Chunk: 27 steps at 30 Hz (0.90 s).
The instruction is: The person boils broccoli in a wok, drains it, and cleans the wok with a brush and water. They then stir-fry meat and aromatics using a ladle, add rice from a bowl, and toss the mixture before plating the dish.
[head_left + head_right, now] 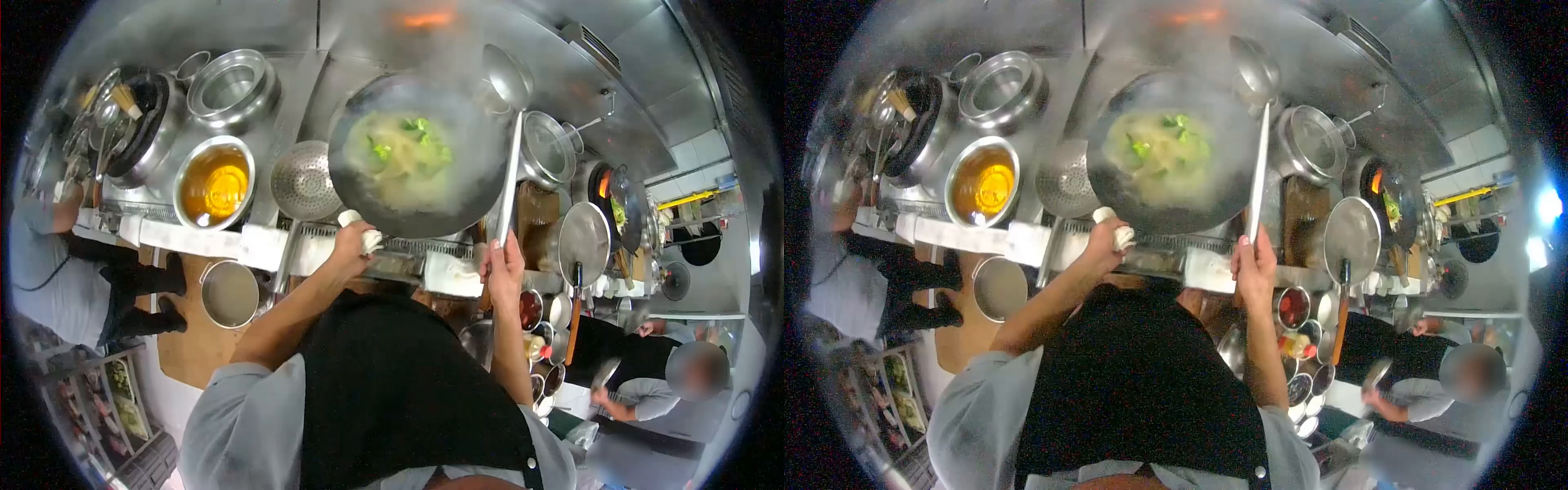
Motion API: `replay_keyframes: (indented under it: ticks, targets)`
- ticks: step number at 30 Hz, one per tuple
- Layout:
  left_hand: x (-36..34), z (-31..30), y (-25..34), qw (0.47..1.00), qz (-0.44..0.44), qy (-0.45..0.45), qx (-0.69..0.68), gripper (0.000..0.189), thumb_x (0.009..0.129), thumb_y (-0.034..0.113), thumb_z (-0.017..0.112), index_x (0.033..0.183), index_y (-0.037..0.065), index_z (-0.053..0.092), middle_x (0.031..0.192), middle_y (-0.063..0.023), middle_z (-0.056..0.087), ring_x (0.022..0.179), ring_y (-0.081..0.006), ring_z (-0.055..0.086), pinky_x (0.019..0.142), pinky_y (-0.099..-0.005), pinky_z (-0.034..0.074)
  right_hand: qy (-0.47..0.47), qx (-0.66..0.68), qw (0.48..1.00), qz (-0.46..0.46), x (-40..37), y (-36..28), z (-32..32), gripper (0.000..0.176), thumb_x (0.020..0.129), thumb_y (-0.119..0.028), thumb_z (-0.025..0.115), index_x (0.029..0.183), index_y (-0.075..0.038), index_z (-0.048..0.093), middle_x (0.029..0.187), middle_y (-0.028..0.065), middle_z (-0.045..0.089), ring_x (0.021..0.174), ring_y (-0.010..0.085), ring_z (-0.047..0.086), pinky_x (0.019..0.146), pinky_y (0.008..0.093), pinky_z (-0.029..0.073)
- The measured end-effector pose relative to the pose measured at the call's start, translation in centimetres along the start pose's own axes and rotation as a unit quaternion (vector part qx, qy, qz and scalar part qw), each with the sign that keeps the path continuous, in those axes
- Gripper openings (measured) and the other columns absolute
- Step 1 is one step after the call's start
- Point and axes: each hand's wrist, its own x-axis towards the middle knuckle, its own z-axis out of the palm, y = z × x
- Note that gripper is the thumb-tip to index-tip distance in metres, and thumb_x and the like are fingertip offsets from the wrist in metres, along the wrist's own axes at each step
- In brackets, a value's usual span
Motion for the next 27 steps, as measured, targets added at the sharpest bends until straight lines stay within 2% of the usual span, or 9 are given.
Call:
replay_keyframes:
  ticks: [2, 3, 9, 12, 13, 14, 18, 25, 27]
  targets:
    - [-1.1, 2.6, -0.2, 0.998, -0.022, -0.047, -0.046, 0.014, 0.092, 0.014, 0.065, 0.101, 0.014, 0.054, 0.078, -0.0049, 0.062, 0.062, -0.02, 0.06, 0.044, -0.0338, 0.038, 0.024, 0.001, 1.0, 0.017, 0.8, 1.7, -0.9, 0.051, 0.11, -0.016, 0.056, 0.158, -0.006, 0.045, 0.07, -0.0032, 0.053, 0.057, 0.0062, 0.05, 0.048, 0.0229, 0.041]
    - [-5.4, -2.9, -0.9, 0.997, -0.048, -0.038, -0.05, 0.014, 0.092, 0.014, 0.065, 0.1, 0.014, 0.054, 0.077, -0.0048, 0.062, 0.061, -0.0199, 0.06, 0.043, -0.0335, 0.038, 0.022, -0.042, 0.999, 0.011, -4.5, 5.2, 2.0, 0.044, 0.111, -0.017, 0.053, 0.154, -0.006, 0.05, 0.067, -0.0046, 0.049, 0.052, 0.0053, 0.048, 0.044, 0.0226, 0.04]
    - [-8.2, -7.8, 0.7, 0.988, -0.108, -0.083, -0.071, 0.011, 0.092, 0.015, 0.064, 0.094, 0.013, 0.053, 0.073, -0.0046, 0.059, 0.055, -0.0182, 0.056, 0.038, -0.0301, 0.034, 0.078, -0.107, 0.991, -0.002, -15.2, 4.5, 2.3, 0.039, 0.11, -0.02, 0.057, 0.145, -0.003, 0.057, 0.068, -0.0068, 0.046, 0.052, 0.0035, 0.04, 0.046, 0.022, 0.033]
    - [-11.7, -9.0, 1.5, 0.983, -0.149, -0.061, -0.089, 0.01, 0.093, 0.016, 0.063, 0.089, 0.012, 0.055, 0.069, -0.0037, 0.058, 0.051, -0.017, 0.054, 0.037, -0.0282, 0.033, 0.085, -0.168, 0.982, -0.019, -18.5, 5.3, 0.3, 0.039, 0.109, -0.019, 0.058, 0.142, 0.002, 0.059, 0.077, -0.0062, 0.048, 0.064, 0.0035, 0.041, 0.054, 0.0237, 0.033]
    - [-12.3, -9.7, 1.4, 0.984, -0.142, -0.065, -0.088, 0.01, 0.093, 0.016, 0.063, 0.088, 0.012, 0.055, 0.069, -0.0036, 0.058, 0.051, -0.0166, 0.053, 0.037, -0.0279, 0.033, 0.091, -0.153, 0.982, 0.063, -19.8, 3.3, 1.1, 0.038, 0.108, -0.018, 0.058, 0.14, 0.003, 0.059, 0.082, -0.0017, 0.053, 0.071, 0.0079, 0.045, 0.061, 0.0266, 0.039]
    - [-12.8, -10.7, 1.0, 0.984, -0.138, -0.07, -0.09, 0.011, 0.093, 0.016, 0.063, 0.087, 0.012, 0.055, 0.069, -0.0035, 0.058, 0.05, -0.0163, 0.053, 0.037, -0.0276, 0.033, 0.084, -0.192, 0.977, 0.034, -20.5, 4.1, 0.5, 0.039, 0.107, -0.018, 0.059, 0.14, 0.004, 0.058, 0.086, 0.0011, 0.056, 0.074, 0.0107, 0.047, 0.065, 0.0283, 0.041]
    - [-11.7, -14.9, 0.5, 0.976, -0.14, -0.114, -0.12, 0.011, 0.093, 0.015, 0.063, 0.086, 0.011, 0.056, 0.07, -0.004, 0.061, 0.048, -0.0154, 0.051, 0.036, -0.0273, 0.033, 0.07, -0.246, 0.966, 0.03, -21.1, 2.5, 1.1, 0.042, 0.105, -0.016, 0.061, 0.141, 0.004, 0.057, 0.095, 0.0078, 0.061, 0.082, 0.0174, 0.052, 0.074, 0.0327, 0.047]
    - [-9.4, -18.6, 1.5, 0.952, -0.209, -0.161, -0.153, 0.015, 0.092, 0.014, 0.063, 0.081, 0.01, 0.053, 0.072, -0.0059, 0.057, 0.048, -0.0161, 0.047, 0.034, -0.027, 0.03, 0.066, -0.303, 0.951, -0.012, -18.7, -2.1, 3.5, 0.045, 0.103, -0.009, 0.062, 0.146, 0.003, 0.057, 0.098, 0.0097, 0.065, 0.084, 0.0151, 0.056, 0.074, 0.0317, 0.049]
    - [-9.0, -18.3, 2.1, 0.945, -0.224, -0.179, -0.159, 0.014, 0.092, 0.015, 0.064, 0.084, 0.009, 0.056, 0.072, -0.0063, 0.057, 0.048, -0.0162, 0.048, 0.034, -0.0261, 0.031, 0.068, -0.341, 0.938, 0.009, -17.9, -5.2, 4.6, 0.047, 0.101, -0.007, 0.064, 0.147, 0.004, 0.057, 0.1, 0.0114, 0.07, 0.083, 0.0143, 0.06, 0.072, 0.0319, 0.051]
